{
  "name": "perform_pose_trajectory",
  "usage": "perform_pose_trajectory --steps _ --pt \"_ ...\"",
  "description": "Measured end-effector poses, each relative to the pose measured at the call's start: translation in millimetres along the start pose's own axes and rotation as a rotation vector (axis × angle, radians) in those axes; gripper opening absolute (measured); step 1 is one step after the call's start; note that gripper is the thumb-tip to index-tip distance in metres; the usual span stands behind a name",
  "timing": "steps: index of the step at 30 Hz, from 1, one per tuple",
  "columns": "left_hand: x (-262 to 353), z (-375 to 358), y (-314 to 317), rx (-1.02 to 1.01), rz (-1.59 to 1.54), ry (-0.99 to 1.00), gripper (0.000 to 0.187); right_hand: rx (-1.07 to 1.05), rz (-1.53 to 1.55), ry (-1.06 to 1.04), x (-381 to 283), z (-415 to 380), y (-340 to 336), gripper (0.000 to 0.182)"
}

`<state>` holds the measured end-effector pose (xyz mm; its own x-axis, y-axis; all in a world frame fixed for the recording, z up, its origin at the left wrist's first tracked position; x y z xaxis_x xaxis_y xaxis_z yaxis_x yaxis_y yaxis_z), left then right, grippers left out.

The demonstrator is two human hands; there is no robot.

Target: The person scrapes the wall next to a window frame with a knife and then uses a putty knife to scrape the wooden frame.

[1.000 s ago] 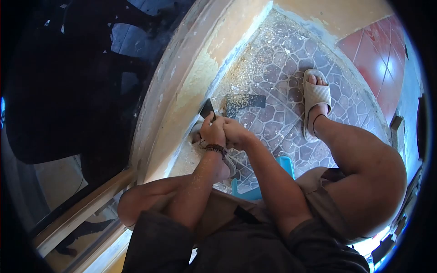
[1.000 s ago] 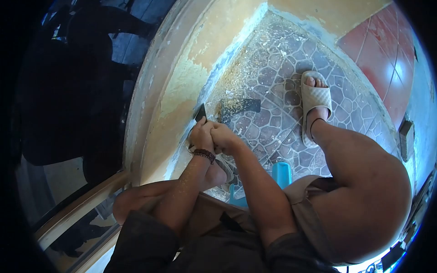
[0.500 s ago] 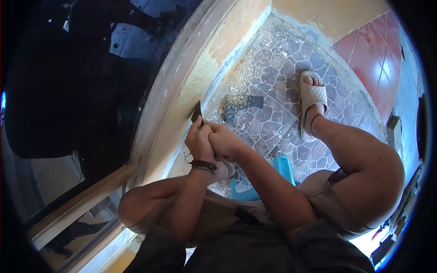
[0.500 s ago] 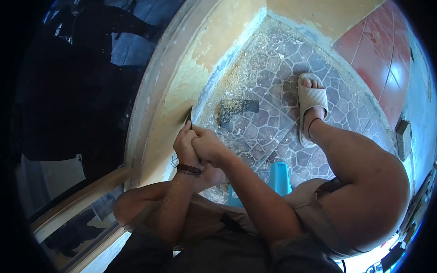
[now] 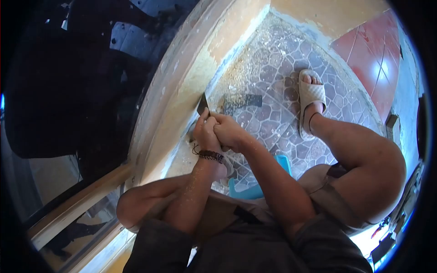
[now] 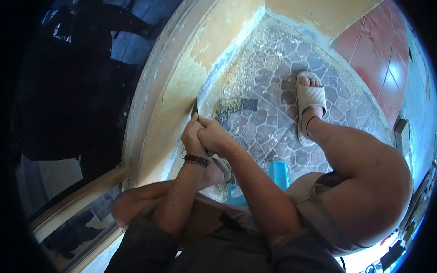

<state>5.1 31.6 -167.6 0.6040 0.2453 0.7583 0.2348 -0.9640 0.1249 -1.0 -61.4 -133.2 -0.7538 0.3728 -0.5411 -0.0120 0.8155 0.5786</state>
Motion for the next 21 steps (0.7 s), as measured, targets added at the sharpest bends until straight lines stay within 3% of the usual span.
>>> perform_pose_trajectory --steps 2,5,7,8,11,12,14,16,19,21 --pt "-1.5 -10.0 0.6 -0.091 -0.215 -0.066 0.043 0.006 -0.112 -0.01 -11.9 -3.7 8.2 0.033" --pt "3.3 -15.7 8.0 -0.091 -0.276 -0.075 0.039 0.026 -0.201 0.017 -11.1 -3.5 13.9 0.032" --pt "-0.7 -18.7 13.1 -0.051 -0.186 -0.107 0.033 0.049 -0.087 0.083 -8.8 -16.5 6.4 0.032" --pt "5.2 -24.1 13.6 0.04 -0.046 -0.023 0.025 0.044 -0.119 0.109 -5.3 -19.1 3.5 0.031" --pt "-19.5 -1.1 -0.6 -0.017 0.15 -0.037 0.03 0.132 -0.151 0.152 26.7 -12.8 -18.6 0.029" --pt "-16.1 -13.8 6.7 -0.114 0.168 -0.175 0.046 0.193 -0.171 0.179 33.4 -20.5 -24.2 0.027" --pt "-19.3 -33.0 3.8 -0.046 0.168 -0.352 0.04 0.316 -0.207 0.227 42.6 -40.7 -37.1 0.023" --pt "-24.8 -44.8 -2.2 -0.007 0.226 -0.45 0.035 0.281 -0.251 0.205 49.2 -57.0 -40.1 0.025" --pt "-47.7 3.6 -19.8 -0.203 0.34 -0.184 0.05 0.171 -0.264 0.161 43.3 -81.6 -30.1 0.03" --pt "-15.3 -14.4 -6.0 -0.283 0.328 0.015 0.044 0.102 -0.269 0.162 34.7 -104.7 -16.6 0.035"
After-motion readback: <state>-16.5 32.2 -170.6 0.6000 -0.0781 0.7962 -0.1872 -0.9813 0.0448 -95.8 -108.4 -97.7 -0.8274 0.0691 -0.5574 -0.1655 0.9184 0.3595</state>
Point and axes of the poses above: each hand's wrist, its own z-axis towards the middle knuckle, its own y-axis out of the palm, x = y × z, the point moved 9 cm from there along z, towards the middle knuckle, and after that the axes turned 9 degrees about -x, right-handed, at the moved point
